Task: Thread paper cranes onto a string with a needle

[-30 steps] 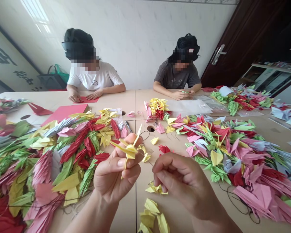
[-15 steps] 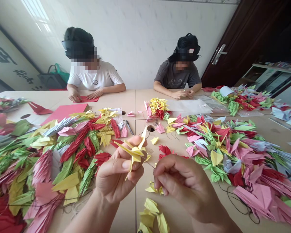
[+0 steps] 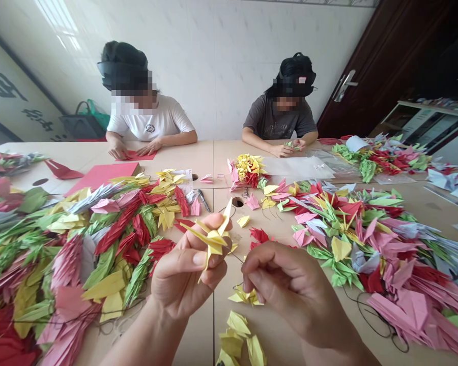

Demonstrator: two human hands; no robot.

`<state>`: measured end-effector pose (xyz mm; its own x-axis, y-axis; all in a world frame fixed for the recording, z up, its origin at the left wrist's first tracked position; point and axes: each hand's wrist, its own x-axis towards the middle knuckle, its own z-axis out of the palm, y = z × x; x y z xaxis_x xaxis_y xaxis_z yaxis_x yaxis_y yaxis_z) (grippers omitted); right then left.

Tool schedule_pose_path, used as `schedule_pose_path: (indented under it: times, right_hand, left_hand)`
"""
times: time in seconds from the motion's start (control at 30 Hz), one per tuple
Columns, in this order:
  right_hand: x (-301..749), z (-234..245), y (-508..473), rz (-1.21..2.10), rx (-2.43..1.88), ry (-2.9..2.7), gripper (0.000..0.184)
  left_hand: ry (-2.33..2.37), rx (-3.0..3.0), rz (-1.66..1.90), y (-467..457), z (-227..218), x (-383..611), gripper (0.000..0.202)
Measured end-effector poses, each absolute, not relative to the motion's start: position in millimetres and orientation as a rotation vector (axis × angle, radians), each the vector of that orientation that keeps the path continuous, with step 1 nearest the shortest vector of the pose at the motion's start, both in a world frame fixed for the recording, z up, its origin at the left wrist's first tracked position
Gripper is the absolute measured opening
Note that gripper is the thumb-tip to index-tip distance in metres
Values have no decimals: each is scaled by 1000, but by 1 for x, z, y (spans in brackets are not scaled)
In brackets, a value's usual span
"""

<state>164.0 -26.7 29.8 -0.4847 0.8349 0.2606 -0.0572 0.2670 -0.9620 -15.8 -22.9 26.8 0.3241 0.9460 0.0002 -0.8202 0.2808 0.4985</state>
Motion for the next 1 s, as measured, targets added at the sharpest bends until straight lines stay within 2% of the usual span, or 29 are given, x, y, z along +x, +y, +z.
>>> schedule_pose_path:
  times: [0.27, 1.0]
  right_hand:
    - [164, 23, -26, 1270, -715, -1704, 7]
    - [154, 16, -14, 1082, -807, -1596, 3]
  left_hand:
    - [393, 758, 1218, -25, 28, -12, 29]
    - [436, 908, 1256, -27, 23, -4, 30]
